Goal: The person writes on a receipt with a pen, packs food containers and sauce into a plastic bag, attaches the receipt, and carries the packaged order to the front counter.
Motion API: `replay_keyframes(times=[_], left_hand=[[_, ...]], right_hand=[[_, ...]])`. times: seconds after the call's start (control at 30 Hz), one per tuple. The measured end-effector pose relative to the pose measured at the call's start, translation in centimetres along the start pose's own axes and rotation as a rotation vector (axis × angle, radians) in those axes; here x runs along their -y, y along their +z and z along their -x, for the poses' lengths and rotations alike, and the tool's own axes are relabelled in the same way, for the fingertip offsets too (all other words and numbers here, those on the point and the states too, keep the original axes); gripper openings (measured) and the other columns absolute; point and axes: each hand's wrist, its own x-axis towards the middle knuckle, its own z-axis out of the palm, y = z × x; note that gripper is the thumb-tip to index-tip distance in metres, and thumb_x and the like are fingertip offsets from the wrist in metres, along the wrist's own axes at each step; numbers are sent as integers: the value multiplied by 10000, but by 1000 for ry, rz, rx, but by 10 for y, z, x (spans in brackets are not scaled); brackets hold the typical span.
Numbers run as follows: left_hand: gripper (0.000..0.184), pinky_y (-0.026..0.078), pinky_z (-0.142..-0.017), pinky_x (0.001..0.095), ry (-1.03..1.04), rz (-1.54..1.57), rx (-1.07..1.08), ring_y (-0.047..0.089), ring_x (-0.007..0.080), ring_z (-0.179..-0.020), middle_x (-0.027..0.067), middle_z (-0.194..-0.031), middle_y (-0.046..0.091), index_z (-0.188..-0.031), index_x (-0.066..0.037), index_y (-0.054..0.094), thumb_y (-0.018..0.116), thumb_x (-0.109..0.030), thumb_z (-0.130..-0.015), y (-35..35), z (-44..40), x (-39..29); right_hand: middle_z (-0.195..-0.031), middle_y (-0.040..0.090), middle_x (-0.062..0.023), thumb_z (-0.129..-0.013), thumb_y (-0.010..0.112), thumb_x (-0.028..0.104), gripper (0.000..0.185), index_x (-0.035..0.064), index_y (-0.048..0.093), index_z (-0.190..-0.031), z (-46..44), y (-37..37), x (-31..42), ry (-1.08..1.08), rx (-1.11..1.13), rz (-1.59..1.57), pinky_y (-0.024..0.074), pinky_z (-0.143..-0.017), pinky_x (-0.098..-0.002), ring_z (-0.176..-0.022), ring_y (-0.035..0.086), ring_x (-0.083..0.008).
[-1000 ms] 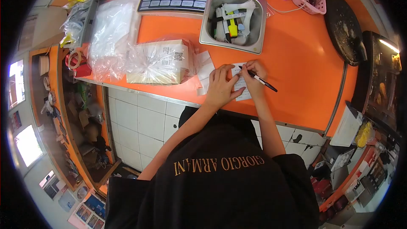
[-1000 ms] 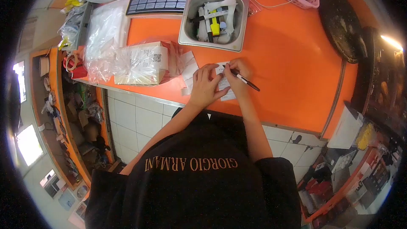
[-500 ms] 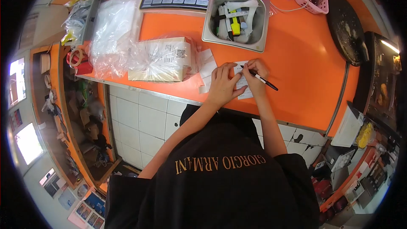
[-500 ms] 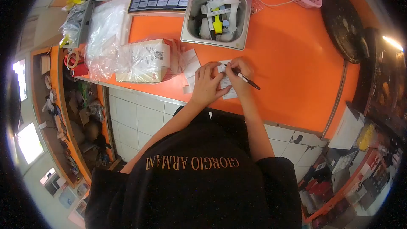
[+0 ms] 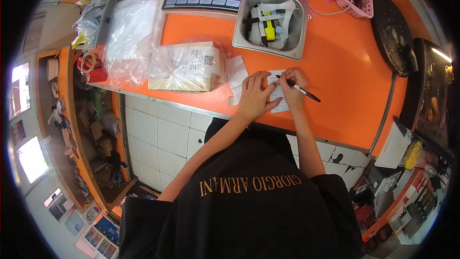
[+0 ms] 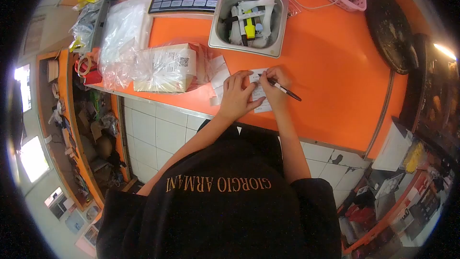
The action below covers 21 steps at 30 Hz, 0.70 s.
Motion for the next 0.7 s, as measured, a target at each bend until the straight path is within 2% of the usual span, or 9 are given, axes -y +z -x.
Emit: replay_keyframes(times=[0.13, 0.43, 0.63, 0.7], left_hand=[[410, 310, -907, 429, 13, -2, -24, 411, 278, -1122, 98, -1181, 446, -984, -114, 575, 693, -347, -668, 2, 1, 1], [411, 303, -911, 439, 18, 4, -17, 398, 305, -1112, 108, -1181, 443, -956, -96, 592, 700, -365, -664, 2, 1, 1], [409, 301, -913, 436, 22, -9, -15, 394, 300, -1113, 107, -1182, 439, -955, -103, 595, 698, -373, -666, 3, 1, 1], [409, 300, -914, 435, 21, -11, -17, 392, 298, -1116, 107, -1183, 437, -957, -106, 595, 697, -376, -668, 2, 1, 1]], right_hand=[[-678, 514, -23, -780, 588, -41, 182, 2, 434, -692, 0, 2, -5, 41, 8, -55, 420, -515, -198, -575, 517, -49], [-679, 523, -27, -767, 607, -29, 176, 1, 449, -696, 1, 0, -1, 19, 7, 42, 441, -515, -220, -583, 544, -70], [-683, 526, -31, -769, 604, -28, 169, 2, 452, -703, 1, -3, -7, 38, 31, 9, 438, -518, -218, -587, 540, -69], [-684, 523, -31, -775, 598, -28, 168, 2, 450, -702, 1, -2, -6, 84, -35, -82, 428, -517, -210, -582, 524, -65]])
